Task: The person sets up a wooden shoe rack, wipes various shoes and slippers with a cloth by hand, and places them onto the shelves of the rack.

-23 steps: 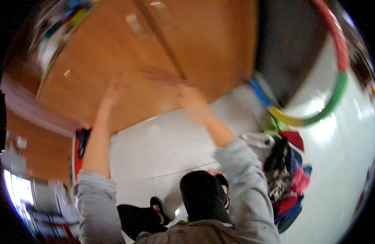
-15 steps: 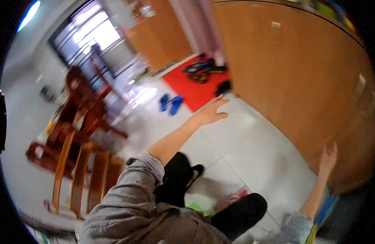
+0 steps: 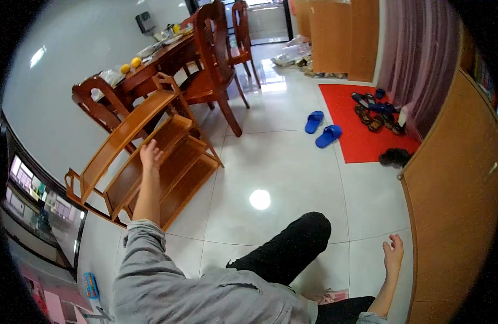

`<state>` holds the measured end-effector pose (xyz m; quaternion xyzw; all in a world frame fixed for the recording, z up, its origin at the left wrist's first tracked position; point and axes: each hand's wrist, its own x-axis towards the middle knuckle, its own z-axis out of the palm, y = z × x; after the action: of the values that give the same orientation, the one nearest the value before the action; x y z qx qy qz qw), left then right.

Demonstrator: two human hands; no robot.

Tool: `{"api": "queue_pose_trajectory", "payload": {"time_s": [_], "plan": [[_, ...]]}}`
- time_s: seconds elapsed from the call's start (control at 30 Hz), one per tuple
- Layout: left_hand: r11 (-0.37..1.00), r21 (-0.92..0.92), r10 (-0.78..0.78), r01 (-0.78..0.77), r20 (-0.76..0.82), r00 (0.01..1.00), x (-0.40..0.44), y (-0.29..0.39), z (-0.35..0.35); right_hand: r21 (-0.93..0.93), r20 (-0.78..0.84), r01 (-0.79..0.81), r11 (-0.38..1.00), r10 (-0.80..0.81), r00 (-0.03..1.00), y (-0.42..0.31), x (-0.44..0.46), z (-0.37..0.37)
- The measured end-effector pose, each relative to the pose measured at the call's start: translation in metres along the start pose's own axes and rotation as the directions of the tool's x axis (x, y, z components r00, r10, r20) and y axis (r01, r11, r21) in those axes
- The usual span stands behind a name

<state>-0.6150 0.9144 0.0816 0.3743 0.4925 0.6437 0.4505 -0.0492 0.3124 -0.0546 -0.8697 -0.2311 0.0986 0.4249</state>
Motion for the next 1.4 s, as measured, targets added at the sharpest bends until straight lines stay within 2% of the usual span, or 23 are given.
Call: {"api": "queue_pose_trajectory", "payload": {"time_s": [0.13,0.17,0.27,0.3,0.4,0.47,0.53,0.57,0.63,0.7,0.77,0.8,0.83,0.87,0.93,0.97,1.03,1.07,1.17,1.23,1.27,1.33,1.4], "plan": [[0.916,-0.402,-0.048,-0.012,-0.140,0.989,0.075,0.020,-0.035,-0.066,0.063,-0.067,0.996,0.072,0.995,-0.008,0.014,0.012],[0.850,-0.521,-0.157,0.079,-0.106,0.982,0.093,0.023,-0.045,-0.076,0.085,-0.111,0.991,0.118,0.989,-0.001,0.021,0.009],[0.694,-0.716,-0.176,0.075,-0.068,0.982,0.134,0.013,-0.064,-0.104,0.068,-0.197,0.975,0.205,0.976,0.006,0.023,0.003],[0.696,-0.718,-0.105,0.032,-0.058,0.993,0.140,0.011,-0.063,-0.137,0.061,-0.217,0.966,0.227,0.972,0.004,0.023,-0.002],[0.726,-0.688,-0.309,0.005,-0.320,0.896,0.144,0.035,-0.037,-0.184,0.048,-0.201,0.962,0.213,0.976,0.018,0.032,-0.002],[0.775,-0.631,-0.137,-0.043,-0.234,0.963,0.161,0.028,-0.053,-0.207,0.050,-0.190,0.960,0.204,0.978,0.021,0.031,-0.002],[0.822,-0.566,-0.012,-0.059,-0.121,0.993,0.171,0.011,-0.065,-0.186,0.062,-0.268,0.945,0.284,0.957,0.007,0.025,0.004],[0.842,-0.538,-0.044,-0.027,-0.118,0.992,0.153,0.016,-0.059,-0.173,0.057,-0.310,0.935,0.324,0.944,-0.012,0.024,0.007],[0.866,-0.492,-0.167,0.086,-0.122,0.978,0.099,0.045,-0.049,-0.209,0.045,-0.158,0.965,0.171,0.984,-0.015,0.027,0.015],[0.871,-0.465,-0.261,0.159,-0.163,0.951,0.059,0.056,-0.046,-0.253,0.097,-0.140,0.957,0.169,0.981,-0.018,0.040,0.021],[0.883,-0.446,-0.261,0.148,-0.204,0.943,0.037,0.063,-0.044,-0.332,0.134,-0.012,0.943,0.059,0.989,-0.058,0.042,0.028],[0.972,-0.228,-0.082,0.061,-0.083,0.993,0.040,0.050,-0.067,-0.324,0.140,0.017,0.946,0.030,0.990,-0.073,0.048,0.035],[0.932,-0.330,-0.178,0.150,-0.055,0.982,0.038,0.057,-0.074,-0.317,0.143,0.045,0.947,0.001,0.990,-0.087,0.054,0.040],[0.896,-0.435,-0.138,0.086,-0.089,0.986,0.031,0.055,-0.076,-0.329,0.159,0.111,0.938,-0.060,0.985,-0.102,0.059,0.046],[0.879,-0.464,-0.210,0.112,-0.164,0.964,0.011,0.066,-0.077,-0.320,0.204,0.220,0.922,-0.160,0.966,-0.137,0.070,0.064],[0.838,-0.527,-0.248,0.143,-0.133,0.960,-0.001,0.068,-0.082,-0.320,0.235,0.291,0.902,-0.222,0.946,-0.154,0.071,0.074],[0.880,-0.437,-0.254,0.186,-0.101,0.962,-0.035,0.075,-0.085,-0.155,0.282,0.372,0.915,-0.320,0.904,-0.197,0.067,0.105],[0.871,-0.445,-0.276,0.207,-0.096,0.956,-0.047,0.072,-0.092,-0.057,0.315,0.313,0.948,-0.281,0.907,-0.223,0.054,0.124],[0.878,-0.422,-0.238,0.223,0.018,0.971,-0.092,0.066,-0.094,0.229,0.498,0.464,0.856,-0.512,0.699,-0.300,0.014,0.178],[0.893,-0.379,-0.216,0.244,0.116,0.970,-0.128,0.065,-0.087,0.341,0.503,0.519,0.784,-0.619,0.603,-0.335,-0.015,0.221],[0.895,-0.366,-0.213,0.254,0.149,0.966,-0.145,0.063,-0.085,0.362,0.495,0.514,0.778,-0.628,0.601,-0.350,-0.031,0.237],[0.870,-0.412,-0.245,0.270,0.114,0.963,-0.187,0.075,-0.053,0.446,0.367,0.379,0.811,-0.552,0.749,-0.360,-0.041,0.263],[0.862,-0.394,-0.223,0.319,0.271,0.936,-0.195,0.068,-0.051,0.360,0.290,0.290,0.887,-0.401,0.869,-0.362,-0.035,0.265]]}}
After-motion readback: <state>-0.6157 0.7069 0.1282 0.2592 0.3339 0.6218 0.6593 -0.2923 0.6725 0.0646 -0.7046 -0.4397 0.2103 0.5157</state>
